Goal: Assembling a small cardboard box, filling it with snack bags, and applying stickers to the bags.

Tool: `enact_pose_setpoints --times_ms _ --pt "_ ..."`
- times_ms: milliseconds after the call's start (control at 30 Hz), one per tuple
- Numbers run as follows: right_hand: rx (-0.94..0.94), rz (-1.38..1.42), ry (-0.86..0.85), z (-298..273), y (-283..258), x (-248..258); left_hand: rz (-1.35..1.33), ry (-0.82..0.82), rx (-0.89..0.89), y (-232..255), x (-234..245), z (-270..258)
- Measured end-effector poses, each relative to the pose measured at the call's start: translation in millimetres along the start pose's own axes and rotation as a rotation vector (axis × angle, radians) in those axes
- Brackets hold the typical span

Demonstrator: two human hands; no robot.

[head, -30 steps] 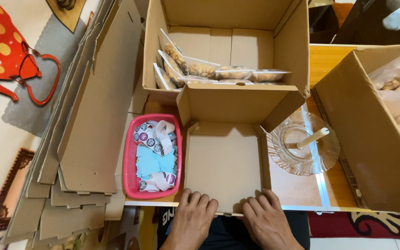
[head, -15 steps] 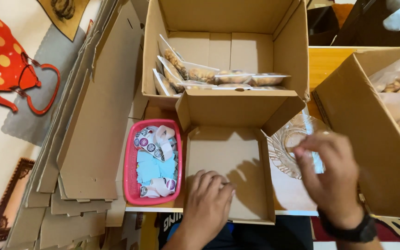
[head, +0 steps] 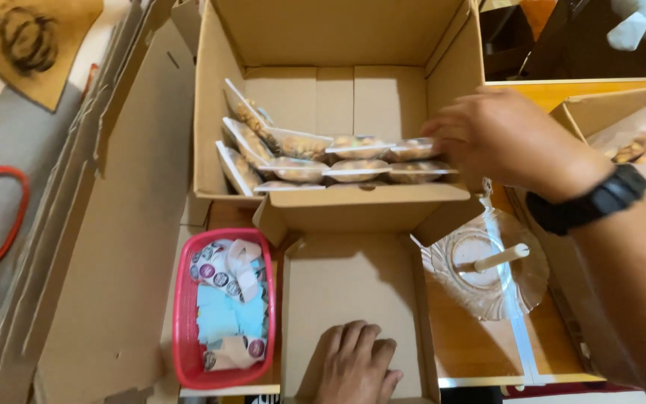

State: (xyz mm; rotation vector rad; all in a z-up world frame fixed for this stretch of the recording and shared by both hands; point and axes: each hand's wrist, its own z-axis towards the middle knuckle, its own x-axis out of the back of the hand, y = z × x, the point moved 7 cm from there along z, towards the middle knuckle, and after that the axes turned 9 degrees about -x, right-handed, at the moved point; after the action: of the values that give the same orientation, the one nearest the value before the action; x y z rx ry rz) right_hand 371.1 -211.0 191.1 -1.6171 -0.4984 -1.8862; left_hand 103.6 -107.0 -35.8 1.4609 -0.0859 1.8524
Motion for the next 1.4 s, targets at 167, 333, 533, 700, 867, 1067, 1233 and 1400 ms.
enact_pose_setpoints --times_ms 167,333,533,700,867,1067,1233,1400 --pt "-0.077 -0.153 -0.231 33 13 -36 0.067 0.017 -0.043 -8 -14 3" --pt "-0.118 -0.288 -0.384 39 30 -69 0.285 0.347 0.003 1 21 15" --pt "-0.131 -0.380 -0.435 39 39 -89 0.440 0.446 -0.014 0 23 23" --pt "-0.100 -0.401 -0.328 43 50 -94 0.356 0.400 0.033 0 21 21" --pt "-0.150 -0.445 -0.250 44 50 -57 0.300 0.324 -0.003 -6 11 11" --pt "-0.051 -0.314 0.149 16 17 49 0.102 0.036 -0.014 -9 -5 4" --pt "-0.124 -0.543 0.475 -40 -6 120 -0.106 0.034 0.048 -2 20 11" --pt "-0.203 0.240 0.510 -94 -31 138 -0.451 0.225 0.289 -4 70 10"
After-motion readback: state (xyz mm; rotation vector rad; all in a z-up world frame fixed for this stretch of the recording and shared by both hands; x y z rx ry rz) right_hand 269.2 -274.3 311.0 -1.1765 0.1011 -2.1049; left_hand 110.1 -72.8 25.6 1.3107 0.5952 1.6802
